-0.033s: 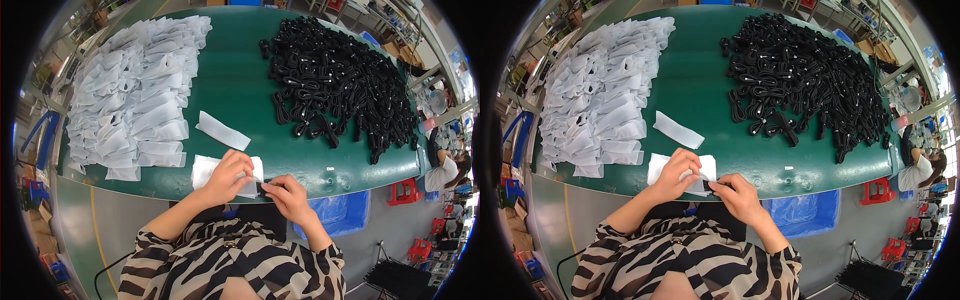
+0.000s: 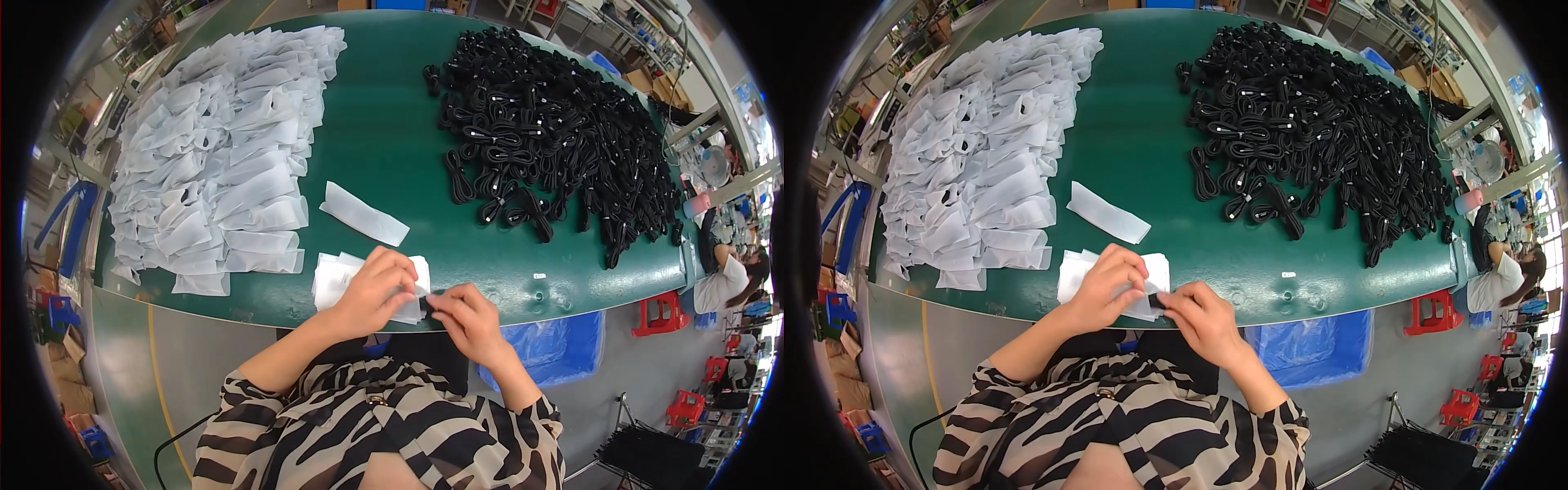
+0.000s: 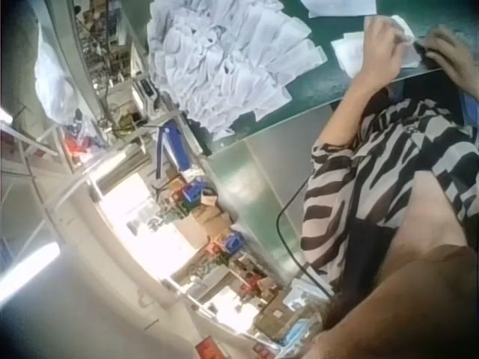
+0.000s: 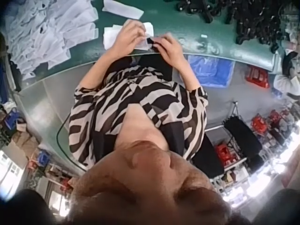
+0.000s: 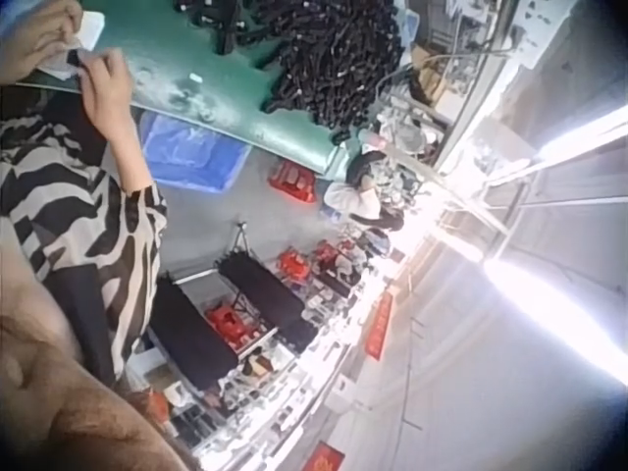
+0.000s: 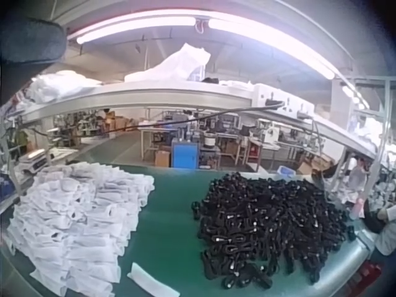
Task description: Picking up black cables from a pile, folding them, and inserting them into white plastic sleeves.
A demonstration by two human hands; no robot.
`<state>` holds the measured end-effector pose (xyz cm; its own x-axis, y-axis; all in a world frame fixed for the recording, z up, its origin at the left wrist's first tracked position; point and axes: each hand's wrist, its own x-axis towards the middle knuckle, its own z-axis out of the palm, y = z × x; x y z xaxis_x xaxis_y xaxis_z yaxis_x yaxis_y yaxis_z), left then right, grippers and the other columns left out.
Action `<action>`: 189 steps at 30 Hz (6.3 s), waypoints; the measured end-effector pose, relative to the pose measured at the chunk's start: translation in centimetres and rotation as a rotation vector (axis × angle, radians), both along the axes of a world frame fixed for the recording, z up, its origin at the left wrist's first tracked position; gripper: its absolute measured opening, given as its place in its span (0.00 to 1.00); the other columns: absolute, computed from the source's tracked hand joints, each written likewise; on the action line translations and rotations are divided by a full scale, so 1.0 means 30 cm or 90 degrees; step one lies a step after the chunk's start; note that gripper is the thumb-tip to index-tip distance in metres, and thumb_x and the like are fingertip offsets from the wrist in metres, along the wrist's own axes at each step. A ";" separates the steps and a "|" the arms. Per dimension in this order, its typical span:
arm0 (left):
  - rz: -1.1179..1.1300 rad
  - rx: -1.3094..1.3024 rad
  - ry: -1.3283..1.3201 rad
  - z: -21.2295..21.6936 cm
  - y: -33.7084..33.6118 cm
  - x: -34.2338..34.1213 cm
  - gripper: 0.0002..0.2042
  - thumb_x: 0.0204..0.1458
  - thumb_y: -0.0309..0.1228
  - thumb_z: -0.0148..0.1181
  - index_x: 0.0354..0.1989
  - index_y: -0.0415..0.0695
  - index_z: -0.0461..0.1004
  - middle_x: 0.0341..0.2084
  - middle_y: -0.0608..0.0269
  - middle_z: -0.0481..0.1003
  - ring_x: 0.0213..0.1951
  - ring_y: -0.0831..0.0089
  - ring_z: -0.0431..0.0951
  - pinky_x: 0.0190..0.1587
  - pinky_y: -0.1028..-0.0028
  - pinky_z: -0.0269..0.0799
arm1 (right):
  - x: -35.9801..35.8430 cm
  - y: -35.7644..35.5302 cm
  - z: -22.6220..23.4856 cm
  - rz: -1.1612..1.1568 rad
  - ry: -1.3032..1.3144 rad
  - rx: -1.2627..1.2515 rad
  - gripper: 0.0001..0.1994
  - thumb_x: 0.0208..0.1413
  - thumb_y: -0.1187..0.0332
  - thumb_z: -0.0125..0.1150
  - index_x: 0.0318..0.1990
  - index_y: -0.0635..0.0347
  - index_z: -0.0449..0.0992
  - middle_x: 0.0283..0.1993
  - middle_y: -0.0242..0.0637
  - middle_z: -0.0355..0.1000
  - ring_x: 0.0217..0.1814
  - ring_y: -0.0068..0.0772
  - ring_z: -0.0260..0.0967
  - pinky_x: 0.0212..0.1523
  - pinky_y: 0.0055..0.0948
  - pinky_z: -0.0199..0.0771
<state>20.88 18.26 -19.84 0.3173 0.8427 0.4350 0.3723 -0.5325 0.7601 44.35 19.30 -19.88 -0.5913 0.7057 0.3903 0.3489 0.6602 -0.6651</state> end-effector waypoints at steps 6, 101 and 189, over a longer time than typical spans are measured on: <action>0.011 0.022 0.012 0.038 0.016 0.002 0.09 0.46 0.21 0.66 0.33 0.43 0.72 0.43 0.59 0.71 0.48 0.57 0.69 0.53 0.63 0.66 | -0.080 0.009 -0.031 -0.083 0.091 -0.009 0.19 0.55 0.76 0.66 0.53 0.63 0.71 0.45 0.44 0.68 0.37 0.32 0.71 0.38 0.28 0.71; 0.388 0.157 0.618 -0.104 0.326 -0.824 0.32 0.58 0.49 0.56 0.72 0.61 0.59 0.72 0.59 0.55 0.75 0.59 0.46 0.72 0.38 0.30 | -0.187 0.540 -0.210 -0.364 -0.181 0.229 0.23 0.53 0.72 0.58 0.58 0.63 0.69 0.44 0.47 0.68 0.36 0.51 0.74 0.31 0.44 0.77; 0.150 -0.208 -0.565 0.163 0.214 -0.152 0.05 0.66 0.28 0.49 0.37 0.41 0.68 0.39 0.58 0.73 0.43 0.68 0.76 0.52 0.64 0.74 | 0.057 0.292 -0.035 -0.468 -0.043 0.202 0.18 0.55 0.80 0.59 0.54 0.60 0.75 0.48 0.48 0.70 0.50 0.45 0.68 0.47 0.35 0.72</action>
